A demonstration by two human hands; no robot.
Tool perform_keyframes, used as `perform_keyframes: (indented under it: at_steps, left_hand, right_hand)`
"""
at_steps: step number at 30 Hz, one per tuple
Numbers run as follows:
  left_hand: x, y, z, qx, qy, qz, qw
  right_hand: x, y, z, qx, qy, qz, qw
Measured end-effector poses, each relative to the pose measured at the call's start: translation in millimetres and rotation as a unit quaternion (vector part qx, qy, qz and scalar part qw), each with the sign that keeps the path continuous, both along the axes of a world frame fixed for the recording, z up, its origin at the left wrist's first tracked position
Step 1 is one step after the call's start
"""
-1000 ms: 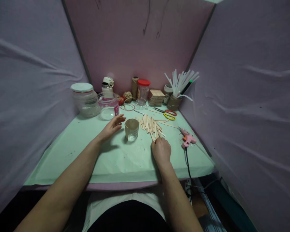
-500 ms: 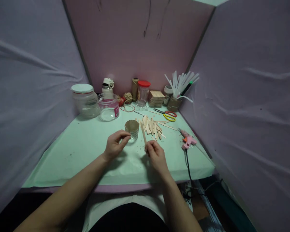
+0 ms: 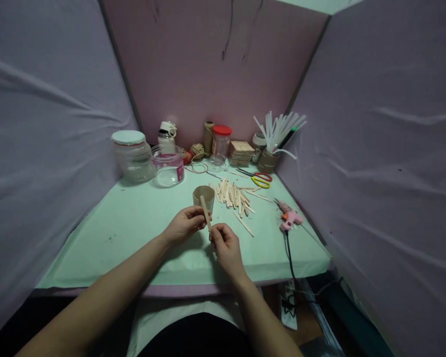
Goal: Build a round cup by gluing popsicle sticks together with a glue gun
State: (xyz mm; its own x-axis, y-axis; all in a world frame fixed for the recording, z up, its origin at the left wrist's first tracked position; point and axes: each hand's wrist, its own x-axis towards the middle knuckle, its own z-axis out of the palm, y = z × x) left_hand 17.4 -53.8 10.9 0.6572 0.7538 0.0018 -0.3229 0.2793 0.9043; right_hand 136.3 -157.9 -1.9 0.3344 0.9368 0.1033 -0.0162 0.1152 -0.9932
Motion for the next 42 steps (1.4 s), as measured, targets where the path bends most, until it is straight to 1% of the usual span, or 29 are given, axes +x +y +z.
perform_keyframes:
  at_steps: [6,8,10,12,14,16,17,19,20,21,22,24,25,27,30,31,32,33,34,35,36,37,38,40,42]
  left_hand:
    - [-0.3,-0.3,2.3,-0.012,0.009,0.007,1.0]
    - [-1.2,-0.1,3.0,-0.017,0.012,0.009,1.0]
    - [-2.4,0.5,3.5,-0.021,0.014,0.013,1.0]
    - [-3.9,1.6,3.7,-0.023,0.019,0.013,0.999]
    - [-5.3,2.6,3.7,-0.021,0.019,0.003,1.0]
    - [-6.4,3.1,3.8,-0.019,0.016,-0.008,1.0]
    - [-6.8,3.1,3.9,-0.018,0.015,-0.014,1.0]
    - [-7.6,2.8,4.3,-0.016,0.017,-0.023,0.999]
    - [-8.0,2.6,4.7,-0.015,0.019,-0.027,0.999]
    - [-8.5,2.4,5.1,-0.014,0.021,-0.029,0.999]
    - [-9.0,2.3,5.6,-0.014,0.023,-0.031,0.999]
    - [-9.8,2.2,6.9,-0.013,0.026,-0.034,0.999]
    - [-10.2,2.2,7.7,-0.013,0.027,-0.036,0.999]
    - [-10.5,2.1,9.3,-0.014,0.03,-0.039,0.999]
    - [-10.5,1.9,10.8,-0.017,0.033,-0.042,0.998]
    - [-10.5,1.8,11.0,-0.017,0.033,-0.043,0.998]
    - [-10.6,1.9,11.0,-0.017,0.032,-0.045,0.998]
    - [-10.6,2.0,10.8,-0.016,0.03,-0.046,0.998]
    - [-10.7,2.1,10.4,-0.014,0.028,-0.048,0.998]
    - [-10.8,2.4,9.9,-0.013,0.025,-0.049,0.998]
    - [-10.8,2.6,9.4,-0.013,0.022,-0.05,0.998]
    - [-10.8,2.9,8.9,-0.013,0.02,-0.05,0.998]
    - [-10.8,3.3,8.4,-0.016,0.018,-0.049,0.998]
    - [-10.7,4.0,7.5,-0.024,0.016,-0.045,0.999]
    - [-10.8,4.7,6.9,-0.034,0.014,-0.037,0.999]
  right_hand:
    - [-3.7,-1.7,-1.6,-0.012,-0.01,0.012,1.0]
    - [-0.2,-1.6,-1.6,-0.012,-0.029,0.015,0.999]
    - [11.9,-1.9,-1.0,-0.001,-0.077,-0.011,0.997]
    - [35.5,-3.9,0.6,0.015,-0.148,-0.084,0.985]
    - [70.0,-8.6,2.9,0.016,-0.218,-0.193,0.957]
    - [110.3,-15.2,4.6,-0.018,-0.276,-0.293,0.915]
    - [130.3,-18.5,4.8,-0.056,-0.307,-0.334,0.889]
    - [165.5,-22.8,3.3,-0.177,-0.352,-0.386,0.834]
    - [179.2,-23.3,1.8,-0.239,-0.375,-0.385,0.809]
    - [189.9,-22.5,-0.1,-0.295,-0.389,-0.371,0.789]
    - [197.8,-20.5,-2.0,-0.34,-0.399,-0.344,0.779]
    - [206.8,-14.1,-4.9,-0.389,-0.407,-0.304,0.769]
    - [209.0,-10.4,-5.4,-0.398,-0.405,-0.295,0.769]
    - [211.5,-4.6,-4.5,-0.402,-0.395,-0.298,0.771]
    - [212.5,-3.7,-1.1,-0.401,-0.383,-0.295,0.778]
    - [211.6,-5.5,-0.4,-0.4,-0.377,-0.293,0.782]
    - [209.6,-8.0,-0.1,-0.391,-0.356,-0.293,0.796]
    - [206.4,-10.9,-0.2,-0.369,-0.317,-0.297,0.822]
    - [202.0,-13.8,-0.4,-0.332,-0.262,-0.304,0.854]
    - [196.5,-16.6,-0.4,-0.28,-0.194,-0.308,0.888]
    - [189.9,-19.0,0.4,-0.222,-0.128,-0.308,0.916]
    - [182.4,-21.2,2.2,-0.168,-0.076,-0.306,0.934]
    - [174.0,-23.1,5.4,-0.122,-0.044,-0.303,0.944]
    - [154.4,-26.3,15.7,-0.054,0.0,-0.311,0.949]
    - [131.7,-29.3,28.6,-0.012,0.069,-0.299,0.952]
